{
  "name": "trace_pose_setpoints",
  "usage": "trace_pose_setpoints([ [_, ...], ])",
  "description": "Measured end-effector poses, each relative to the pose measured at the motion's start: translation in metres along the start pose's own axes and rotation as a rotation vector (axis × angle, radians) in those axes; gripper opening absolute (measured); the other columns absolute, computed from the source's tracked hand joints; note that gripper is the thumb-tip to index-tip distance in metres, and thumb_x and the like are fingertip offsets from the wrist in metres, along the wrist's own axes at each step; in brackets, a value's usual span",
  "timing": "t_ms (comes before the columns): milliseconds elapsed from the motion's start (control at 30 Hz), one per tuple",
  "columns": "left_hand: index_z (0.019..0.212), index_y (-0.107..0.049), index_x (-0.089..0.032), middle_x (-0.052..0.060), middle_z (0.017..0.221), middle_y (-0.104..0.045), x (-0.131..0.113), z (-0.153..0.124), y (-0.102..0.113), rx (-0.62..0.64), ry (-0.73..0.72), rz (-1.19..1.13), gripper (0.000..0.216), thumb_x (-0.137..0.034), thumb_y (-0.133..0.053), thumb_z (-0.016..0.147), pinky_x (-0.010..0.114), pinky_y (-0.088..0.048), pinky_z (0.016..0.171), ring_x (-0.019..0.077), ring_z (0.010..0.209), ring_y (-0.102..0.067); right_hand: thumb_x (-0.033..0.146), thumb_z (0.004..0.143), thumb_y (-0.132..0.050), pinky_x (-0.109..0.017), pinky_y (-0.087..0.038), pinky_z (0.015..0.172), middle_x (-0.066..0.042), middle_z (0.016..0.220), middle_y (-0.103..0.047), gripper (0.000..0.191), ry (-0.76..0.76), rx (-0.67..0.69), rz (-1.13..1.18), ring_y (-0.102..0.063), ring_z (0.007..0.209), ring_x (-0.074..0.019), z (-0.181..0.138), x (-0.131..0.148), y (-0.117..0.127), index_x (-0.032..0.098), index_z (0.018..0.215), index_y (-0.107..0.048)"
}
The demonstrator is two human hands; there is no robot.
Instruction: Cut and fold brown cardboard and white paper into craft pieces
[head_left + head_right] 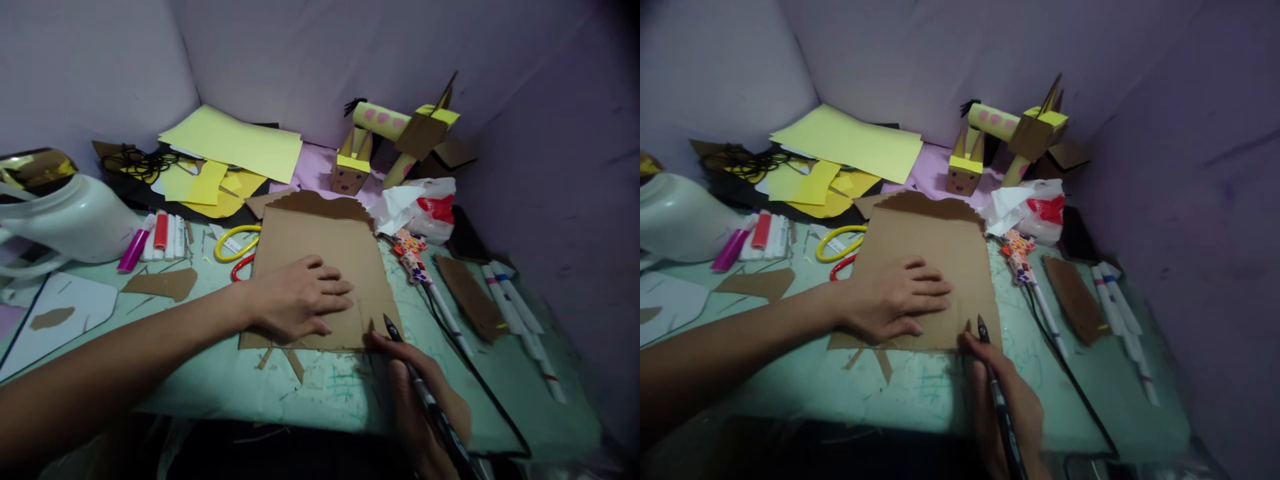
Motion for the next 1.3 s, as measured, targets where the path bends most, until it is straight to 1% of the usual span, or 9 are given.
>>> trace_pose_setpoints([
  [167,0.115,-0.059,-0.008,0.015,0.102,-0.068,0.006,-0.009,0.028,-0.263,0.143,-0.13,0.039,-0.031,-0.055,0.085,0.044,-0.041,0.089,0.0256,0.097,-0.058,0.028,0.089,-0.049,-0.04,-0.048,0.085,-0.006,0.1,-0.072,0.022,0.145,-0.199,0.054,-0.065,0.097,-0.0233,0.004,0.001,0.019,0.021,0.102,-0.065],
  [267,0.116,-0.058,-0.009,0.01,0.085,-0.068,0.0,-0.015,0.038,-0.258,0.203,-0.194,0.04,-0.033,-0.058,0.083,0.042,-0.044,0.08,0.0235,0.085,-0.058,0.03,0.089,-0.049,-0.044,-0.046,0.087,-0.008,0.102,-0.07,0.024,0.122,-0.289,0.041,-0.063,0.101,-0.0254,0.007,-0.004,0.029,0.02,0.105,-0.064],
  [400,0.108,-0.061,-0.012,0.011,0.09,-0.066,-0.011,-0.017,0.039,-0.248,0.215,-0.222,0.03,-0.028,-0.057,0.083,0.04,-0.044,0.079,0.0234,0.087,-0.057,0.03,0.089,-0.049,-0.047,-0.045,0.088,-0.009,0.1,-0.071,0.026,0.076,-0.324,0.084,-0.062,0.104,-0.0264,0.005,-0.013,0.033,0.018,0.109,-0.061],
  [533,0.091,-0.063,-0.013,0.009,0.08,-0.064,-0.015,-0.01,0.024,-0.226,0.206,-0.211,0.018,-0.026,-0.053,0.085,0.037,-0.042,0.073,0.0211,0.078,-0.055,0.026,0.089,-0.05,-0.046,-0.046,0.086,-0.006,0.093,-0.073,0.029,0.099,-0.237,0.139,-0.066,0.097,-0.0251,-0.001,-0.015,0.03,0.02,0.116,-0.059],
  [667,0.077,-0.06,-0.015,0.006,0.074,-0.06,-0.012,-0.004,0.006,-0.147,0.229,-0.166,0.023,-0.035,-0.053,0.086,0.035,-0.038,0.068,0.0192,0.072,-0.052,0.026,0.089,-0.051,-0.041,-0.051,0.078,-0.003,0.089,-0.074,0.03,0.167,-0.13,0.151,-0.069,0.086,-0.0231,-0.002,-0.009,0.027,0.023,0.117,-0.06],
  [800,0.078,-0.056,-0.016,0.005,0.079,-0.058,-0.01,-0.002,-0.005,-0.026,0.245,-0.099,0.024,-0.039,-0.056,0.085,0.034,-0.034,0.068,0.0199,0.076,-0.052,0.025,0.088,-0.052,-0.035,-0.054,0.071,-0.003,0.09,-0.073,0.031,0.177,-0.027,0.211,-0.069,0.084,-0.0216,0.001,-0.001,0.022,0.025,0.118,-0.061],
  [967,0.078,-0.054,-0.018,0.003,0.08,-0.057,-0.01,-0.001,-0.008,0.007,0.232,-0.073,0.025,-0.041,-0.053,0.087,0.034,-0.032,0.067,0.0201,0.077,-0.05,0.021,0.085,-0.054,-0.028,-0.053,0.057,-0.002,0.08,-0.071,0.023,0.238,0.183,0.402,-0.067,0.067,-0.017,0.005,0.018,0.007,0.025,0.102,-0.068],
  [1067,0.079,-0.053,-0.018,0.003,0.08,-0.057,-0.01,-0.001,-0.009,-0.005,0.225,-0.068,0.023,-0.04,-0.054,0.086,0.034,-0.031,0.067,0.0204,0.078,-0.05,0.016,0.081,-0.057,-0.024,-0.052,0.05,-0.001,0.07,-0.07,0.017,0.259,0.193,0.374,-0.065,0.059,-0.0151,0.005,0.027,-0.002,0.023,0.091,-0.069],
  [1300,0.08,-0.054,-0.018,0.002,0.08,-0.056,-0.011,-0.002,-0.009,-0.02,0.215,-0.05,0.019,-0.036,-0.055,0.086,0.034,-0.031,0.068,0.0199,0.078,-0.049,0.015,0.082,-0.058,-0.023,-0.056,0.059,-0.001,0.075,-0.073,0.015,0.322,0.225,0.276,-0.069,0.066,-0.0146,0.003,0.032,-0.014,0.022,0.09,-0.067],
])
Point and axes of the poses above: each hand's wrist, its own z-axis towards the middle knuckle, its own y-axis out of the back of the hand, x = y × z, the point moved 5 cm from there along z, towards the middle knuckle
